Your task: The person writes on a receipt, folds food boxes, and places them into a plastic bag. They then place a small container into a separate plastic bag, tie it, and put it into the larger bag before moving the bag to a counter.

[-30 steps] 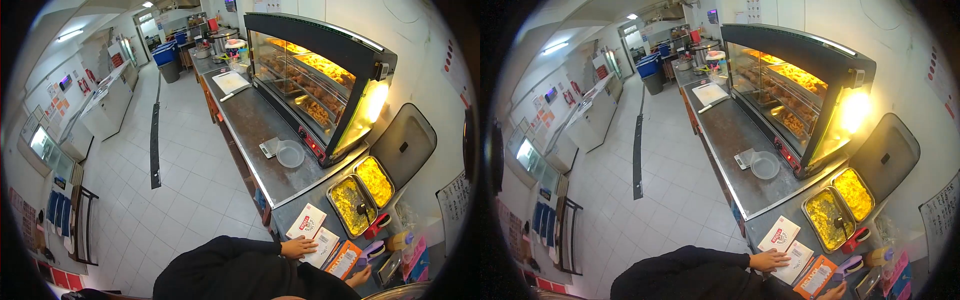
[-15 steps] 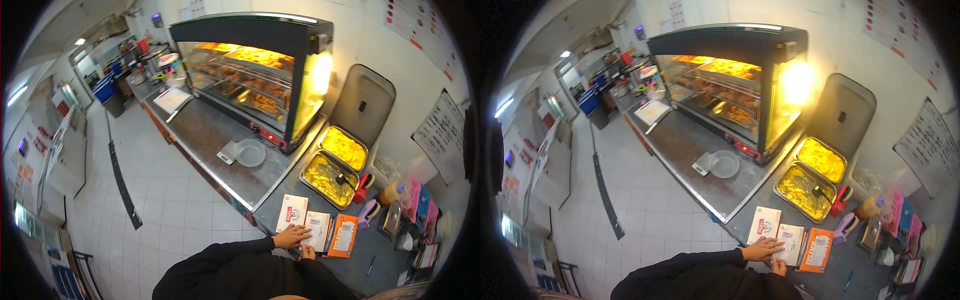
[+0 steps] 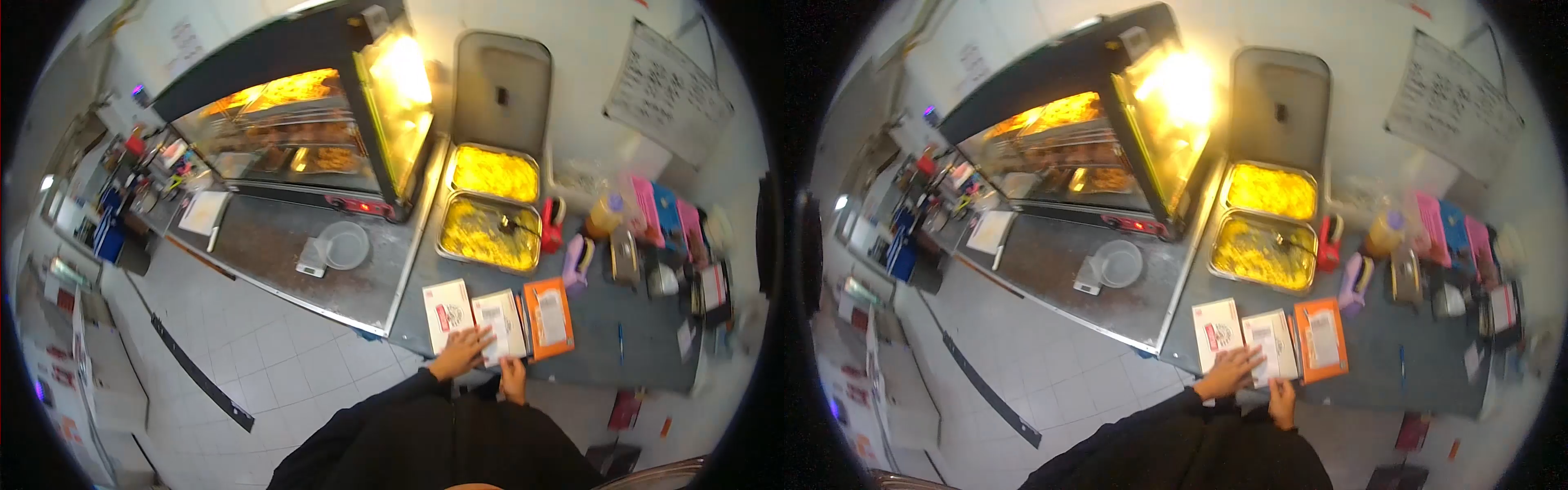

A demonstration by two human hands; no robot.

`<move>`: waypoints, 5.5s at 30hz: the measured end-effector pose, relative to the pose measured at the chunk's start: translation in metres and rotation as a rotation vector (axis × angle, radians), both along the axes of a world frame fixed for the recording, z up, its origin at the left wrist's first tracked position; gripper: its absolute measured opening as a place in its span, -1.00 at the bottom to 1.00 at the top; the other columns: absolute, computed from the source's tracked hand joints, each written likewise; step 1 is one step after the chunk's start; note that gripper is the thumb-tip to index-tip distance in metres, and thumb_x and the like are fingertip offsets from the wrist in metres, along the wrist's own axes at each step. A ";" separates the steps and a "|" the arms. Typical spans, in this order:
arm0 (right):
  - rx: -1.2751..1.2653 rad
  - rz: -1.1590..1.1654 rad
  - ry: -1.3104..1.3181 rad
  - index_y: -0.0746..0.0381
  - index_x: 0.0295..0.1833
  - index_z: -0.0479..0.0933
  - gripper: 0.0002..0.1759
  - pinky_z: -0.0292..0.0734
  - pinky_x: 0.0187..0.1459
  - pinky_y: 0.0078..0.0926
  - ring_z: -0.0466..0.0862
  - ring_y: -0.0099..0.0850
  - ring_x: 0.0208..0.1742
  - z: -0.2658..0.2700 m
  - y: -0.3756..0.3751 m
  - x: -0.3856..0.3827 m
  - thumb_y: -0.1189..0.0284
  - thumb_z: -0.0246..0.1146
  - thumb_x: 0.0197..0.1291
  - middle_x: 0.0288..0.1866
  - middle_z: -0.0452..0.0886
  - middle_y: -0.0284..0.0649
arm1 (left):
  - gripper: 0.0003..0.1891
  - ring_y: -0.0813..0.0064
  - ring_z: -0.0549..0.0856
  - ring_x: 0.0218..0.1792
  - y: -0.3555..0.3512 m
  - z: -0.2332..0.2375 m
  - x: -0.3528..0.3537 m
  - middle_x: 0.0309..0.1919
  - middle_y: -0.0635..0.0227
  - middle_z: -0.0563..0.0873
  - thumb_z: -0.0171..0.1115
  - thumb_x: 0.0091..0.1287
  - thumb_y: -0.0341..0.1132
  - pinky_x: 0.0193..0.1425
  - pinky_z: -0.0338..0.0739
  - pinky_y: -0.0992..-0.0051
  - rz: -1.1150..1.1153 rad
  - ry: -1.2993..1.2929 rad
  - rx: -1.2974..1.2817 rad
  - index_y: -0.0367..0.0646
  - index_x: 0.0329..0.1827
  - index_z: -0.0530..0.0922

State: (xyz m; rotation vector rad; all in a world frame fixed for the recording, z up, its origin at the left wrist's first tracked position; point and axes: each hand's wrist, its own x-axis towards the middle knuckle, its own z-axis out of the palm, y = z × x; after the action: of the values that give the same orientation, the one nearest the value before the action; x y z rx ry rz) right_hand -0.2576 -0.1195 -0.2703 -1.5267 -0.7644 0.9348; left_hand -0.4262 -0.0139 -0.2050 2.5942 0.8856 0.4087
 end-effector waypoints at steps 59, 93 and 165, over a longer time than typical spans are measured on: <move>-0.050 0.265 -1.230 0.21 0.33 0.21 0.00 0.05 0.27 0.21 0.06 0.30 0.39 0.070 0.068 -0.031 -0.19 0.33 -0.12 0.46 -0.16 0.37 | 0.07 -0.14 0.16 0.37 0.028 0.009 -0.078 0.35 -0.24 0.15 0.49 -0.15 0.02 0.34 0.09 0.02 0.672 -0.058 0.042 -0.21 0.42 0.12; 0.177 -0.350 -0.797 0.42 0.34 0.14 -0.13 0.36 0.21 -0.15 0.44 0.06 0.22 0.228 0.734 0.330 0.25 0.38 0.02 0.20 0.42 0.20 | 0.28 -0.23 0.16 0.35 0.070 0.084 -0.006 0.34 -0.32 0.09 0.46 -0.13 0.20 0.32 0.19 -0.04 1.025 0.021 -0.346 -0.42 0.44 -0.14; -0.354 0.213 0.105 0.30 0.19 0.43 -0.32 0.50 -0.06 -0.52 0.62 -0.52 -0.13 0.095 0.093 0.183 -0.11 -0.05 0.35 -0.04 0.63 -0.26 | -0.25 0.11 0.35 0.20 0.119 0.076 -0.006 0.26 -0.03 0.24 0.32 0.24 -0.10 0.32 0.22 0.25 0.734 -0.596 -0.156 -0.37 0.34 0.19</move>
State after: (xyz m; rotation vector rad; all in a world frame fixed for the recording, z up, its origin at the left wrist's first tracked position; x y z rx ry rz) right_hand -0.0750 -0.0265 -0.1755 -1.7056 -0.7219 1.3545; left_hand -0.4321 0.1049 -0.1286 1.7510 1.5132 1.1685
